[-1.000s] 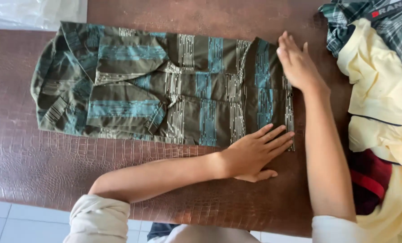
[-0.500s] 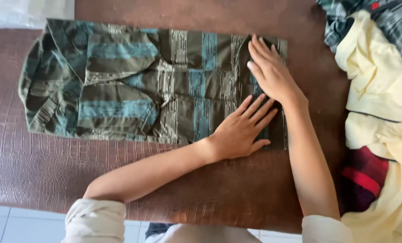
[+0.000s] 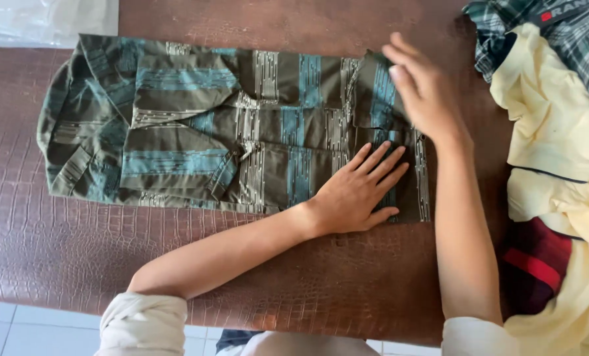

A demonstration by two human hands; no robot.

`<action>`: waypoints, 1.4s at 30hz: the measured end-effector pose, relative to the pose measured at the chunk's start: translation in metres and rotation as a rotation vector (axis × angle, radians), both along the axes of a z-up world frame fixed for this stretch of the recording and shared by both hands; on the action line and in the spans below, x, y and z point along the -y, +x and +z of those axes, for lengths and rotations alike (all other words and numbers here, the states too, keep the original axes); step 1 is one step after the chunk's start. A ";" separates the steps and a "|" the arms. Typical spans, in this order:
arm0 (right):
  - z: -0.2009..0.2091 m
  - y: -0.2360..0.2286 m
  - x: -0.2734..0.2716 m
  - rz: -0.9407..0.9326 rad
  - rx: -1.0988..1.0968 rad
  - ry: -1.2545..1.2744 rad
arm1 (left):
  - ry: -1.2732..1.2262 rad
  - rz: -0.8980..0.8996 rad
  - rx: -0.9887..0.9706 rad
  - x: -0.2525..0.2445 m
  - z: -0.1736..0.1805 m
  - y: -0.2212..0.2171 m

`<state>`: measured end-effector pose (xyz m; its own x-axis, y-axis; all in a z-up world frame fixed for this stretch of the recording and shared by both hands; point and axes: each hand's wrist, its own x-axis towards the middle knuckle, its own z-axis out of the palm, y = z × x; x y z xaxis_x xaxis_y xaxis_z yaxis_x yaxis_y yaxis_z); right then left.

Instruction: Folding a patterned shirt on a brown flat surface.

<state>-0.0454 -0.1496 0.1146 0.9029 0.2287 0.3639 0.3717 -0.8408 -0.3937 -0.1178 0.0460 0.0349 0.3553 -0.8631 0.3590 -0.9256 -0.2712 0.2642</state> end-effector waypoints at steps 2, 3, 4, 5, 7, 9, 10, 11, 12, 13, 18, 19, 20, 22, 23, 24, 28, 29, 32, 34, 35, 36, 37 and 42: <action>-0.002 -0.012 0.001 -0.016 0.034 0.039 | -0.079 -0.012 -0.054 -0.003 0.004 -0.001; 0.000 -0.014 0.004 -0.031 0.084 0.074 | -0.161 -0.024 -0.091 -0.002 0.007 0.003; -0.009 -0.008 0.013 -0.029 0.091 0.069 | -0.166 -0.024 -0.084 -0.002 0.021 0.010; -0.021 -0.008 0.021 -0.013 0.127 0.053 | -0.263 0.038 -0.071 -0.004 0.034 0.013; -0.028 -0.013 0.023 -0.006 0.156 0.044 | -0.352 0.093 -0.065 -0.009 0.044 0.024; -0.010 -0.018 0.009 -0.016 0.227 0.023 | -0.327 0.315 0.036 -0.015 0.043 0.042; -0.010 -0.014 0.013 -0.015 0.232 0.023 | -0.327 0.315 0.040 -0.016 0.038 0.050; -0.011 -0.013 0.017 0.039 0.179 0.040 | -0.307 0.374 0.012 -0.019 0.033 0.055; -0.012 -0.011 0.020 0.094 0.126 0.056 | -0.286 0.433 -0.016 -0.021 0.027 0.059; -0.013 -0.014 0.020 0.092 0.125 0.058 | -0.283 0.431 -0.017 -0.020 0.021 0.063; 0.013 -0.032 -0.003 0.107 -0.253 0.078 | -0.214 0.421 -0.020 -0.016 0.003 0.070; 0.014 -0.034 -0.004 0.108 -0.255 0.081 | -0.211 0.421 -0.021 -0.015 0.004 0.069; 0.015 -0.035 -0.006 0.104 -0.281 0.085 | -0.184 0.414 -0.012 -0.015 0.004 0.068; 0.017 -0.032 -0.006 0.109 -0.302 0.083 | -0.163 0.417 0.005 -0.014 0.008 0.068; 0.015 -0.032 -0.005 0.093 -0.322 0.102 | -0.187 0.383 -0.018 -0.013 0.009 0.066; 0.013 -0.032 -0.004 0.077 -0.343 0.121 | -0.210 0.350 -0.040 -0.012 0.011 0.065; 0.008 -0.029 0.002 0.070 -0.376 0.117 | -0.321 0.269 -0.103 -0.015 0.017 0.057; 0.011 -0.031 0.001 0.053 -0.390 0.121 | -0.346 0.281 -0.136 -0.014 0.014 0.059; 0.021 -0.037 -0.001 0.044 -0.408 0.154 | -0.375 0.311 -0.171 -0.015 0.012 0.063; 0.021 -0.035 0.003 0.053 -0.409 0.185 | -0.379 0.329 -0.170 -0.016 0.014 0.064; 0.016 -0.031 0.008 0.058 -0.318 0.215 | -0.394 0.340 -0.208 -0.017 0.015 0.064; 0.011 -0.028 0.013 0.064 -0.228 0.244 | -0.408 0.350 -0.247 -0.017 0.016 0.063; 0.011 -0.028 0.010 0.063 -0.228 0.245 | -0.408 0.350 -0.247 -0.019 0.024 0.059; -0.014 -0.014 0.019 -0.020 0.051 0.037 | -0.392 0.422 -0.008 -0.021 0.031 0.060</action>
<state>-0.0597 -0.1690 0.1002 0.8872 0.1963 0.4176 0.3754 -0.8332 -0.4060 -0.0577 0.0668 0.0656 0.6445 -0.4485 0.6192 -0.7556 -0.4972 0.4264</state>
